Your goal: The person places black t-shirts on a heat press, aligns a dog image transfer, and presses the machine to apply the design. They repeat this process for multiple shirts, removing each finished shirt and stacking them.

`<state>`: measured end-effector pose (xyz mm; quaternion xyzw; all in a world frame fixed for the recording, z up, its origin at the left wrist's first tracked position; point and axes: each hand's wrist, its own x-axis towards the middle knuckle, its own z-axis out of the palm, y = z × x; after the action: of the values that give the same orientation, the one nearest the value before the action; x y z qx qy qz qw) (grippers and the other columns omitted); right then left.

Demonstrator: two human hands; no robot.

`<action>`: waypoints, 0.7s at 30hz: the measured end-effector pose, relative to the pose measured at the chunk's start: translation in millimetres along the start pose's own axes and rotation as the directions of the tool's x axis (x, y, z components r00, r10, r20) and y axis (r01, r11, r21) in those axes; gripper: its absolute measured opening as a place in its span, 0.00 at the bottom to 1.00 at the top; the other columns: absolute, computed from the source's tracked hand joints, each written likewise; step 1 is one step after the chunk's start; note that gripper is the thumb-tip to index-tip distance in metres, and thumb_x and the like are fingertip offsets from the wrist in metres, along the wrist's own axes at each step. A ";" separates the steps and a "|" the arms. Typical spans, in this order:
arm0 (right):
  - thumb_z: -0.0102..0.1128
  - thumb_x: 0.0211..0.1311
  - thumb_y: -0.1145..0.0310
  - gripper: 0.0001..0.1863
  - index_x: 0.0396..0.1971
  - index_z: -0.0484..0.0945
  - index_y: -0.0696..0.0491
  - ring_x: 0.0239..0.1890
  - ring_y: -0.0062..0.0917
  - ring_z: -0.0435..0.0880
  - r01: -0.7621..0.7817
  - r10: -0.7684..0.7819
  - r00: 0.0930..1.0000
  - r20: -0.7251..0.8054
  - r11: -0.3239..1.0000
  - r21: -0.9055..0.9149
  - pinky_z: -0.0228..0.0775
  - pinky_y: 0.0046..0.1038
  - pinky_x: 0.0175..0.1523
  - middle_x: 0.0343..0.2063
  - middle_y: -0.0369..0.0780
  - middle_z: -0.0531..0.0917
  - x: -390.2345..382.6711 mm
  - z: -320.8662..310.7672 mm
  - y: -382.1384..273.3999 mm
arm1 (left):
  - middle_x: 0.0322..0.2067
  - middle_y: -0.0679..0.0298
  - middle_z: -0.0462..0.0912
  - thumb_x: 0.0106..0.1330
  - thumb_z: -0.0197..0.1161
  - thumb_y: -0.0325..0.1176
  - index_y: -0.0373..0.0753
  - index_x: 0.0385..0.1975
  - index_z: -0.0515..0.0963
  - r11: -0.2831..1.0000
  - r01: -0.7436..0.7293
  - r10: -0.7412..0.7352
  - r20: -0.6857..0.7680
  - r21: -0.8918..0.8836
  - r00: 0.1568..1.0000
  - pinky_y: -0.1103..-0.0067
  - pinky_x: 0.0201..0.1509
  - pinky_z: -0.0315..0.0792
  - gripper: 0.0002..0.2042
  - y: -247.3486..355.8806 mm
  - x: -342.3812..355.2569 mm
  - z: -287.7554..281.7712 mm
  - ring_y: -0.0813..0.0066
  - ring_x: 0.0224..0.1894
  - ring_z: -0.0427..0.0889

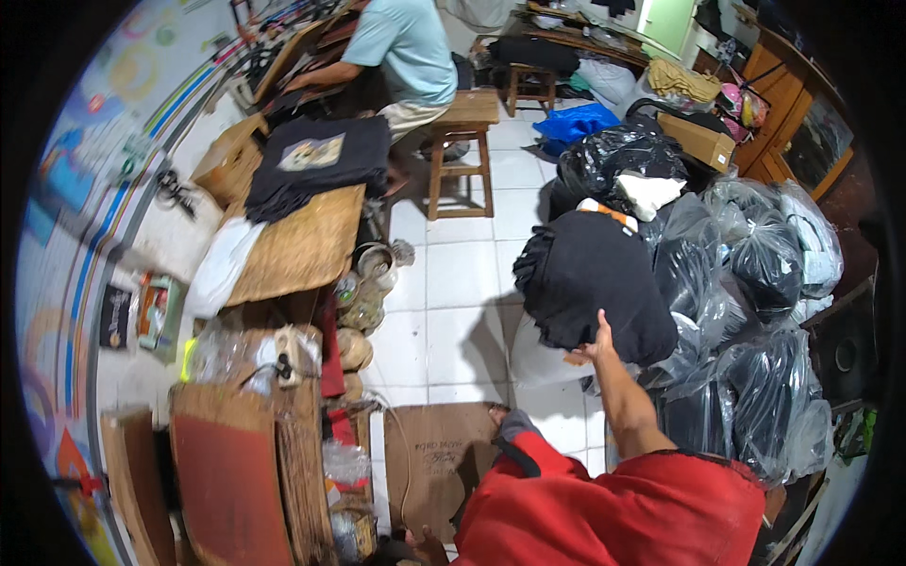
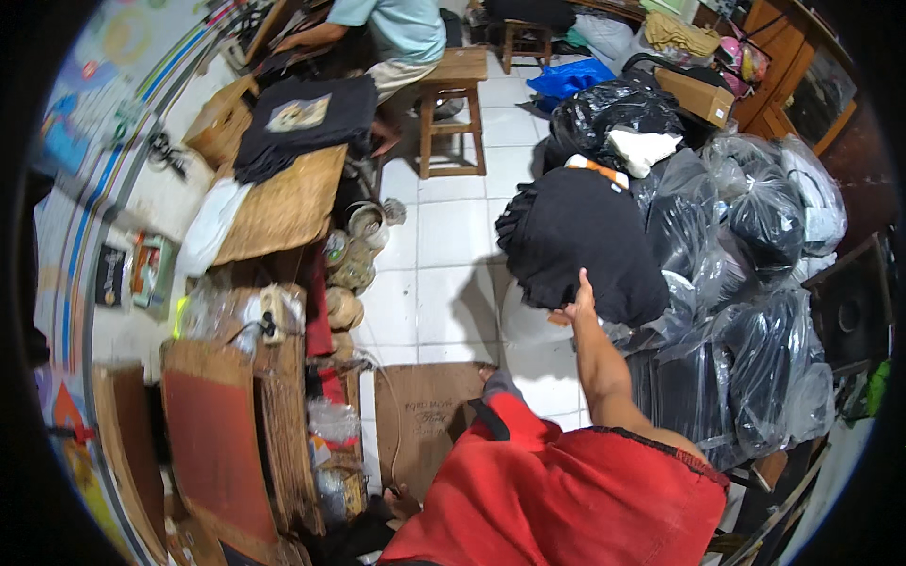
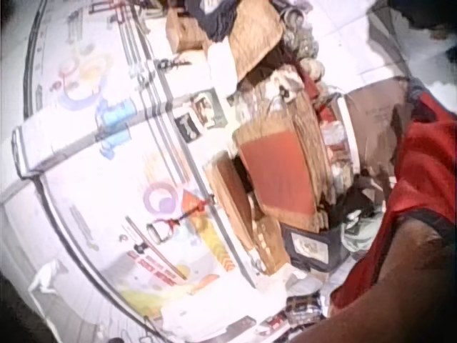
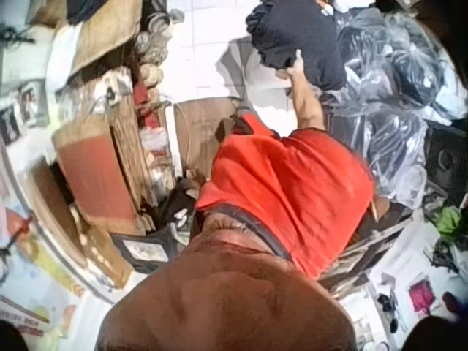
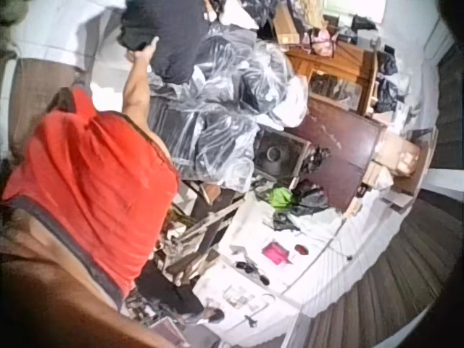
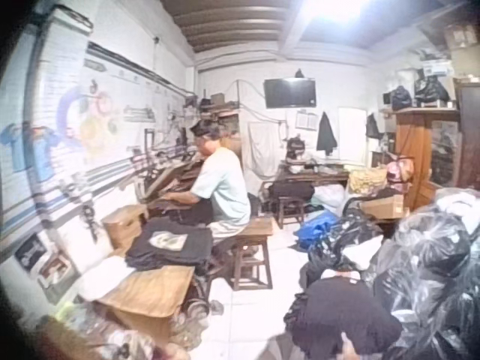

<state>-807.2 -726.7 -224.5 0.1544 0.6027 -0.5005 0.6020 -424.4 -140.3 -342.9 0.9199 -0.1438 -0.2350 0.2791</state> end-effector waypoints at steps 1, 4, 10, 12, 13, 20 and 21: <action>0.68 0.48 0.29 0.64 0.76 0.48 0.50 0.74 0.58 0.52 -0.011 -0.006 0.986 0.164 0.994 0.105 0.27 0.68 0.72 0.74 0.52 0.56 6.8 1.1 -9.4 | 0.53 0.50 0.76 0.66 0.67 0.39 0.31 0.54 0.71 1.000 -0.007 0.008 0.008 -0.023 1.000 0.65 0.56 0.71 0.23 12.3 17.3 -0.7 0.57 0.54 0.76; 0.69 0.45 0.29 0.68 0.78 0.41 0.45 0.77 0.57 0.37 -0.034 0.029 0.997 0.066 0.997 0.069 0.20 0.67 0.72 0.77 0.49 0.42 10.3 18.7 -25.3 | 0.49 0.53 0.77 0.64 0.69 0.35 0.30 0.53 0.71 0.997 -0.017 0.021 0.048 -0.078 0.999 0.68 0.54 0.71 0.22 46.6 62.5 -17.9 0.62 0.50 0.77; 0.71 0.42 0.28 0.69 0.76 0.45 0.53 0.78 0.48 0.43 0.006 0.015 0.997 -0.073 0.957 0.290 0.25 0.61 0.75 0.77 0.49 0.48 24.7 60.5 -45.3 | 0.31 0.65 0.76 0.60 0.67 0.28 0.33 0.48 0.72 0.984 -0.002 0.026 0.132 -0.176 0.991 0.74 0.45 0.72 0.17 132.3 116.9 -33.8 0.71 0.36 0.77; 0.75 0.39 0.35 0.63 0.72 0.57 0.53 0.75 0.43 0.56 0.011 0.012 0.997 -0.081 0.959 0.285 0.42 0.51 0.75 0.73 0.51 0.60 47.8 62.0 -49.6 | 0.38 0.54 0.81 0.62 0.65 0.31 0.28 0.50 0.73 0.982 -0.025 0.066 0.216 -0.190 0.974 0.73 0.49 0.74 0.19 154.5 125.5 -33.9 0.64 0.41 0.82; 0.76 0.38 0.39 0.60 0.71 0.60 0.54 0.72 0.43 0.59 -0.009 0.059 0.985 -0.163 0.956 0.293 0.48 0.47 0.73 0.69 0.51 0.63 61.2 59.2 -49.9 | 0.42 0.48 0.84 0.63 0.63 0.33 0.25 0.52 0.73 0.988 0.011 0.030 0.257 -0.155 0.966 0.72 0.51 0.76 0.21 163.7 130.3 -30.5 0.60 0.44 0.84; 0.61 0.28 0.73 0.32 0.44 0.70 0.55 0.37 0.34 0.71 -0.100 0.252 0.912 -0.325 0.902 0.420 0.58 0.33 0.30 0.47 0.44 0.71 106.3 32.9 -43.7 | 0.40 0.56 0.84 0.64 0.68 0.32 0.26 0.52 0.74 0.949 0.142 -0.017 0.403 -0.282 0.915 0.76 0.42 0.77 0.21 179.3 125.3 1.9 0.70 0.38 0.83; 0.60 0.28 0.76 0.35 0.48 0.70 0.58 0.43 0.37 0.72 -0.014 0.120 0.958 -0.260 0.926 0.377 0.62 0.37 0.39 0.52 0.44 0.70 97.0 24.9 -42.1 | 0.41 0.56 0.84 0.63 0.69 0.32 0.26 0.53 0.74 0.955 0.192 -0.078 0.434 -0.226 0.898 0.77 0.42 0.78 0.22 184.9 125.1 7.1 0.70 0.39 0.84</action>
<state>-848.3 -805.8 -286.7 0.3551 0.5699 -0.5577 0.4879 -346.6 -341.4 -284.8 0.8101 -0.1032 -0.4634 0.3441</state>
